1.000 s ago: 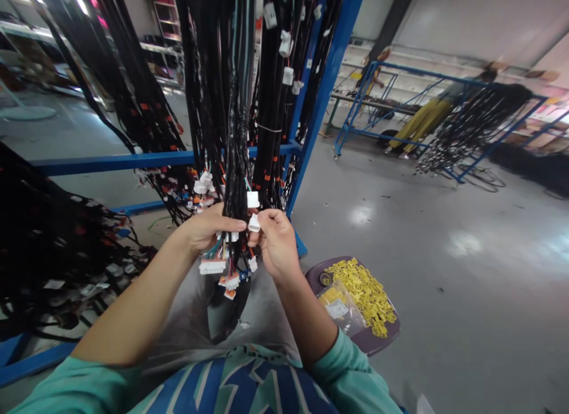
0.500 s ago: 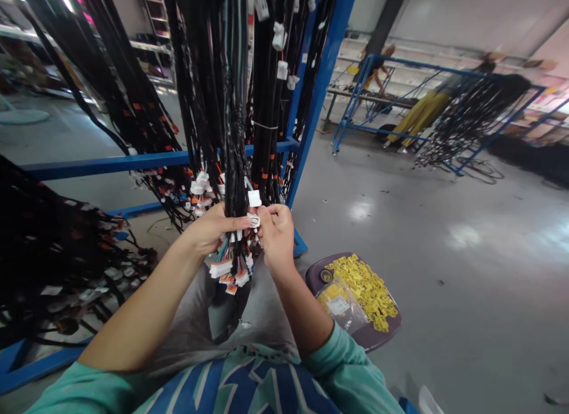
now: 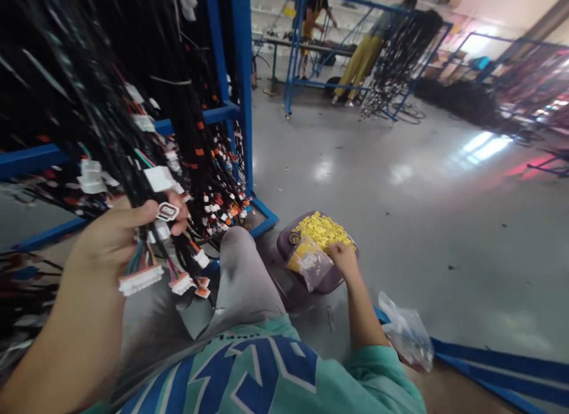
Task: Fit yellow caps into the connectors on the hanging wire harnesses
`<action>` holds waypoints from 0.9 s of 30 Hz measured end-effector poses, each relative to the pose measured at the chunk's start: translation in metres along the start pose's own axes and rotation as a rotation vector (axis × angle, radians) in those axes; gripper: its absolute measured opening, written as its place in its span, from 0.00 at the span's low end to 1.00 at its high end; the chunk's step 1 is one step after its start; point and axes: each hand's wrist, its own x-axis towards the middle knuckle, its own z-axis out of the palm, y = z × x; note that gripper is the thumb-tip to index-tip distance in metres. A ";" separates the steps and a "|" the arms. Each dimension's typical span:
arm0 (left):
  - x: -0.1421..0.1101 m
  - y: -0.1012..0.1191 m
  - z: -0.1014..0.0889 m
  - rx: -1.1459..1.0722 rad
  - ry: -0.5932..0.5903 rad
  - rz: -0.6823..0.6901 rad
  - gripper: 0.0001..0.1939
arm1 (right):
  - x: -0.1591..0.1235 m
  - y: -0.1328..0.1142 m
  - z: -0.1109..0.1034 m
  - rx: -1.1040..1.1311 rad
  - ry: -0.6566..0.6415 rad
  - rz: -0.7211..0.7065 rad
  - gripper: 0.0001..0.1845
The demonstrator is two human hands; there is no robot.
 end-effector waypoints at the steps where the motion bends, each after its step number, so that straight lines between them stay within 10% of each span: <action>1: 0.002 0.000 0.003 0.000 -0.003 0.012 0.22 | -0.008 0.019 -0.003 -0.052 -0.047 0.042 0.14; 6: 0.009 -0.001 0.011 -0.025 0.025 0.011 0.22 | -0.047 0.064 0.023 -0.187 -0.225 0.145 0.06; 15: 0.006 0.001 0.008 0.046 0.006 -0.015 0.23 | -0.047 0.072 0.082 -0.351 -0.161 0.246 0.20; 27: 0.002 -0.006 -0.003 -0.069 -0.064 -0.015 0.23 | -0.060 0.068 0.063 -0.045 0.127 0.304 0.10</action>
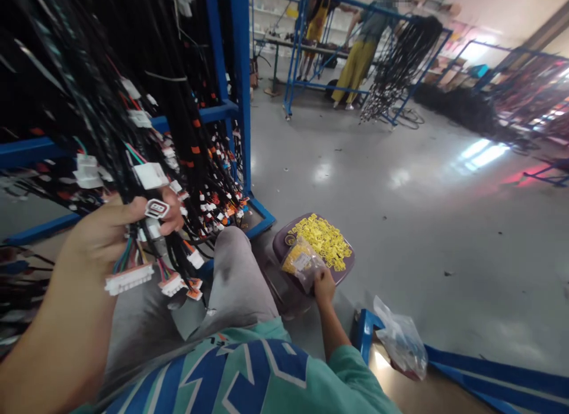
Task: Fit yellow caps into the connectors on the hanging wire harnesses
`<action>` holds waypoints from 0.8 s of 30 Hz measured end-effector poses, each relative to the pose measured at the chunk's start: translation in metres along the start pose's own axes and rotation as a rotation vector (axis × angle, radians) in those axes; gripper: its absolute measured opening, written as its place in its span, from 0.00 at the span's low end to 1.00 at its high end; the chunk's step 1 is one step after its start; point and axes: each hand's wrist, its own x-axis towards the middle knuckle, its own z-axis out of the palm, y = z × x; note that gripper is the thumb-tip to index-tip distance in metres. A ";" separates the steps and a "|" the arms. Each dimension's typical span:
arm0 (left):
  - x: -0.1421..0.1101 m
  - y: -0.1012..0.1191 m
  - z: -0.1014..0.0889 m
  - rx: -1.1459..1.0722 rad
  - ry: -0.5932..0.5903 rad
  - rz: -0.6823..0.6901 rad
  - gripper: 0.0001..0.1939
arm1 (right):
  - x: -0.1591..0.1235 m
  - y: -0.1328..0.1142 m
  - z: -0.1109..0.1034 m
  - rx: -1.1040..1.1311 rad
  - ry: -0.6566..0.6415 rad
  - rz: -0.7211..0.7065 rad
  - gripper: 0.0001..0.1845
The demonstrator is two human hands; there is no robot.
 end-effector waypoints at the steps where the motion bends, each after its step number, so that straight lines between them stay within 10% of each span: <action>1: 0.000 -0.001 0.000 -0.021 -0.004 0.012 0.23 | -0.001 -0.001 -0.007 0.067 0.032 0.001 0.10; 10: 0.000 -0.005 0.011 -0.186 -0.057 0.101 0.22 | 0.016 -0.101 -0.069 0.779 0.010 -0.106 0.16; 18: -0.004 -0.003 0.015 -0.205 0.031 0.008 0.22 | -0.086 -0.250 -0.066 1.156 -0.606 -0.477 0.06; 24: -0.005 -0.006 0.014 -0.240 0.037 0.005 0.23 | -0.136 -0.293 -0.059 1.000 -0.685 -0.729 0.04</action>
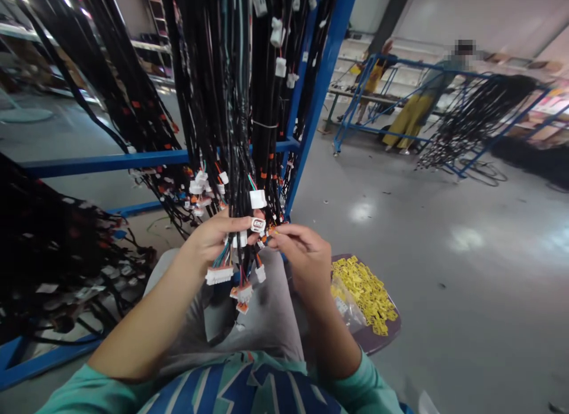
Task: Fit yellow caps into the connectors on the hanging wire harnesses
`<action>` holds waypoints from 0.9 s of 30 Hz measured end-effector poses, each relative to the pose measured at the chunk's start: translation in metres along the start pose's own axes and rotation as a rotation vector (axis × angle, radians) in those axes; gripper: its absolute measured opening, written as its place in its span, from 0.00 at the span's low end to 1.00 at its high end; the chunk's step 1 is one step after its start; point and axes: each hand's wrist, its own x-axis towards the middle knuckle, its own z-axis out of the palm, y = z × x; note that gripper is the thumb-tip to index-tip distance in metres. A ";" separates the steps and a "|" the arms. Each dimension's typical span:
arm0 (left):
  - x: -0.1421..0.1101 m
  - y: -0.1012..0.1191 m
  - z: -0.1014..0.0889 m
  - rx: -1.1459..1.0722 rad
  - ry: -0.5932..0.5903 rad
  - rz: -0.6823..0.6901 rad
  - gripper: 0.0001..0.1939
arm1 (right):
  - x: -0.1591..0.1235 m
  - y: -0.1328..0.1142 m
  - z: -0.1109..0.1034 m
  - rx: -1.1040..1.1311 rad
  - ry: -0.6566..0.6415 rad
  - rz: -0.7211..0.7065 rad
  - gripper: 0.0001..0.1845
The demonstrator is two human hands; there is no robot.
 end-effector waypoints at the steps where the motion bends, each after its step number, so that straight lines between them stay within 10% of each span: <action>1: 0.000 0.000 -0.001 -0.005 -0.001 0.005 0.23 | 0.000 -0.003 0.005 -0.027 -0.015 -0.024 0.04; 12: 0.006 -0.004 -0.008 -0.016 -0.025 0.013 0.22 | 0.007 -0.013 0.019 -0.346 -0.044 -0.341 0.04; 27: 0.005 -0.002 -0.007 -0.003 0.006 -0.014 0.24 | 0.015 -0.005 0.024 0.028 -0.159 -0.018 0.02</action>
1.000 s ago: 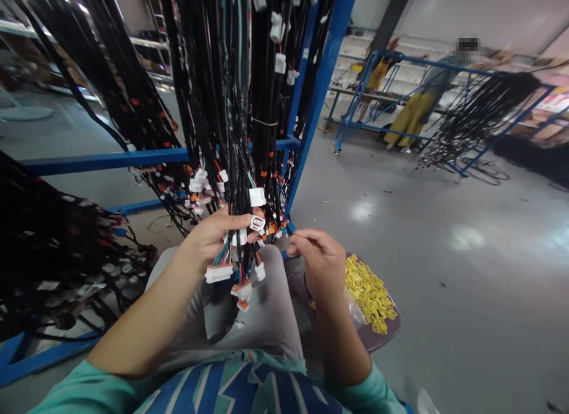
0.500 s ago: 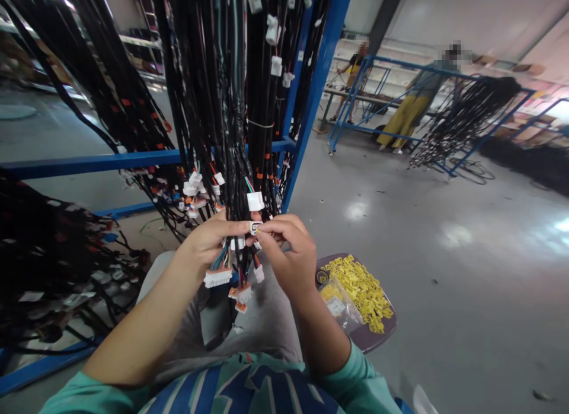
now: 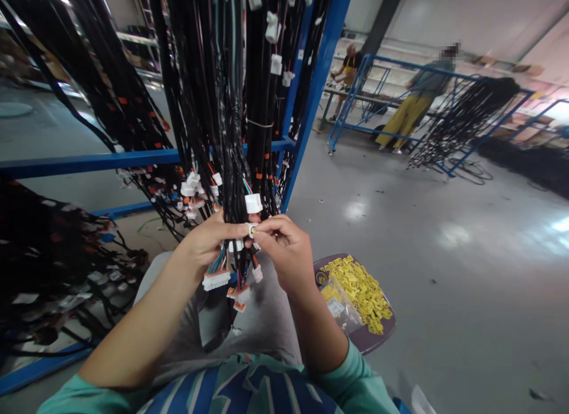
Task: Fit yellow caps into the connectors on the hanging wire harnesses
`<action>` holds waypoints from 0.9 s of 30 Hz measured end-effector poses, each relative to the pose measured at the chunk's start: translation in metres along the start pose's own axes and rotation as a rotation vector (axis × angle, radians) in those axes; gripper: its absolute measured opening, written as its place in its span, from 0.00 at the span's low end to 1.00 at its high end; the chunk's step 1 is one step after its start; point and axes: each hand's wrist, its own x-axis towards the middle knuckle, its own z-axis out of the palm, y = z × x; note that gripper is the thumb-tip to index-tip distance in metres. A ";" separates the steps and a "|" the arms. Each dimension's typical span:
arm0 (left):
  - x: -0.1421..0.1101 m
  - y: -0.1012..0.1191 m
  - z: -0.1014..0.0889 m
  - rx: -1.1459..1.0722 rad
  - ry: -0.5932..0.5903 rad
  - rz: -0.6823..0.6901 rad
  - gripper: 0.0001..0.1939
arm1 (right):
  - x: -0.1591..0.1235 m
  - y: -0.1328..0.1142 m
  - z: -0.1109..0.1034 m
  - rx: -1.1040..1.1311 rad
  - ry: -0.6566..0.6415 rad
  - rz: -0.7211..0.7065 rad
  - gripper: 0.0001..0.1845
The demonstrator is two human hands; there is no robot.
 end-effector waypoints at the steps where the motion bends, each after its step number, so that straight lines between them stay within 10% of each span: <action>1: 0.000 0.000 0.000 0.004 0.005 0.002 0.24 | 0.000 0.001 0.000 0.019 -0.004 0.010 0.02; 14: -0.001 -0.002 0.001 0.070 0.048 0.093 0.23 | 0.001 0.008 -0.005 0.247 -0.071 0.266 0.12; 27: 0.002 -0.008 0.001 0.089 0.091 0.134 0.24 | 0.005 0.014 -0.002 0.368 -0.038 0.180 0.11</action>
